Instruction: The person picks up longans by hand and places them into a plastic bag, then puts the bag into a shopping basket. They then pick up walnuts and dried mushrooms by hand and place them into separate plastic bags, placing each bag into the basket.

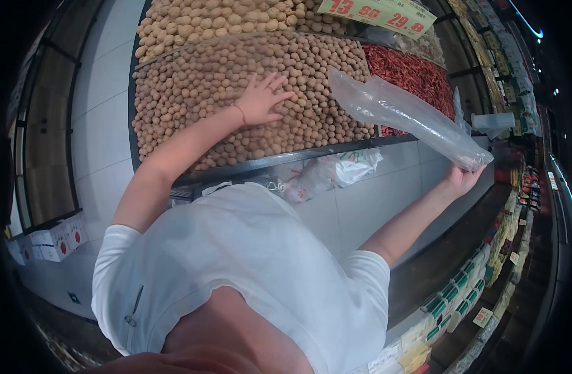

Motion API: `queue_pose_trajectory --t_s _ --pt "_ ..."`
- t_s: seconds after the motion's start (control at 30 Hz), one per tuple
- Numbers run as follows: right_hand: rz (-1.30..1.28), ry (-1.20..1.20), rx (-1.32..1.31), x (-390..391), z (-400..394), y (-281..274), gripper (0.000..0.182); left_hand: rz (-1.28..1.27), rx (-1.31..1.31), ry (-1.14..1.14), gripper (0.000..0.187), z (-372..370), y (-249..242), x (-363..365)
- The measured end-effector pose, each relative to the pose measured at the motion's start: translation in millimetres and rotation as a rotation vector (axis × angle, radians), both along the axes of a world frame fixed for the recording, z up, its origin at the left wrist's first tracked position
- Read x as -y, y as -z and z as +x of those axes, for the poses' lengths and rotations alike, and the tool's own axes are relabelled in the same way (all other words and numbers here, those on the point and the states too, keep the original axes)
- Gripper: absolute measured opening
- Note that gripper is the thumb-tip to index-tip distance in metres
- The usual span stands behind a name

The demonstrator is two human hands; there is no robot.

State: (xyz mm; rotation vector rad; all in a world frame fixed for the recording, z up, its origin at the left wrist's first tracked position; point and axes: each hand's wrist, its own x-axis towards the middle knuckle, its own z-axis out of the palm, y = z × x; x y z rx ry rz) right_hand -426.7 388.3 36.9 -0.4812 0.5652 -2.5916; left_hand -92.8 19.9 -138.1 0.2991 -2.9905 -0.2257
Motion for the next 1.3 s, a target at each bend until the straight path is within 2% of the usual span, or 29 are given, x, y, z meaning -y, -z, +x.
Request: queue_pose_trajectory --t_s 0.17,0.23,0.27,0.3,0.37,0.4,0.43,0.47,0.5,0.53,0.57,0.6,0.63,0.7,0.77,0.83,0.9,0.93,0.97,1.07,1.17,1.23,1.27,1.3 --pt "0.017 0.001 -0.001 27 32 -10 0.026 0.174 -0.205 -0.062 0.066 -2 -19 -27" --pt "-0.018 -0.16 0.078 58 62 -8 0.025 0.766 -0.426 -0.081 0.076 -6 -27 -36" --pt "-0.082 -0.273 0.112 71 66 -4 0.025 0.709 -0.53 -0.038 0.08 -7 -40 -33" --pt "-0.149 -0.385 0.145 85 69 1 0.025 0.708 -0.522 -0.032 0.08 -5 -56 -31" --pt "-0.135 -0.428 0.158 114 89 -1 0.027 0.82 -0.904 0.117 0.067 5 -86 -24" --pt "-0.11 -0.454 0.155 127 98 -3 0.027 0.675 -0.859 0.113 0.046 14 -98 -14" --pt "-0.085 -0.483 0.151 140 104 -2 0.027 0.683 -0.891 0.047 0.036 27 -101 -5" --pt "0.035 -0.344 0.077 152 105 6 0.027 0.69 -0.924 -0.021 0.027 41 -102 4" --pt "0.155 -0.207 0.002 164 106 17 0.028 0.557 -1.085 -0.083 0.026 58 -104 10" --pt "0.364 -0.111 -0.185 175 112 30 0.031 0.146 -1.027 -0.2 0.029 80 -97 33" --pt "0.571 -0.012 -0.372 185 117 46 0.037 0.018 -0.947 -0.455 0.03 105 -99 45" --pt "0.823 0.034 -0.474 193 119 68 0.044 -0.116 -0.849 -0.602 0.029 128 -121 46" --pt "1.075 0.081 -0.577 198 119 95 0.052 -0.138 -0.812 -0.784 0.027 158 -108 70" --pt "1.279 0.218 -1.019 204 117 158 0.064 0.152 -1.163 -0.845 0.024 215 -90 90" --pt "1.365 0.334 -1.197 214 141 182 0.068 -0.168 -1.095 -1.009 0.024 263 -85 83" --pt "1.382 0.412 -1.325 229 154 187 0.067 0.65 -1.7 -1.011 0.024 259 -115 46" --pt "1.357 0.433 -1.354 241 161 187 0.064 0.62 -1.753 -1.015 0.024 269 -115 31" --pt "1.39 0.449 -1.454 248 160 190 0.062 0.6 -1.801 -1.009 0.024 274 -115 25" --pt "1.421 0.466 -1.554 254 161 193 0.06 0.585 -1.802 -1.018 0.024 280 -113 20" --pt "1.417 0.47 -1.605 256 155 215 0.051 0.532 -1.781 -1.167 0.023 306 -98 15" --pt "1.432 0.527 -1.621 249 155 220 0.044 0.449 -1.652 -1.213 0.024 343 -79 17" --pt "1.396 0.545 -1.634 245 154 223 0.041 0.29 -1.494 -1.235 0.025 351 -77 15" --pt "1.396 0.542 -1.635 242 154 225 0.041 0.289 -1.493 -1.237 0.025 354 -76 16" --pt "1.398 0.55 -1.639 239 155 226 0.039 0.373 -1.609 -1.2 0.025 347 -83 16"
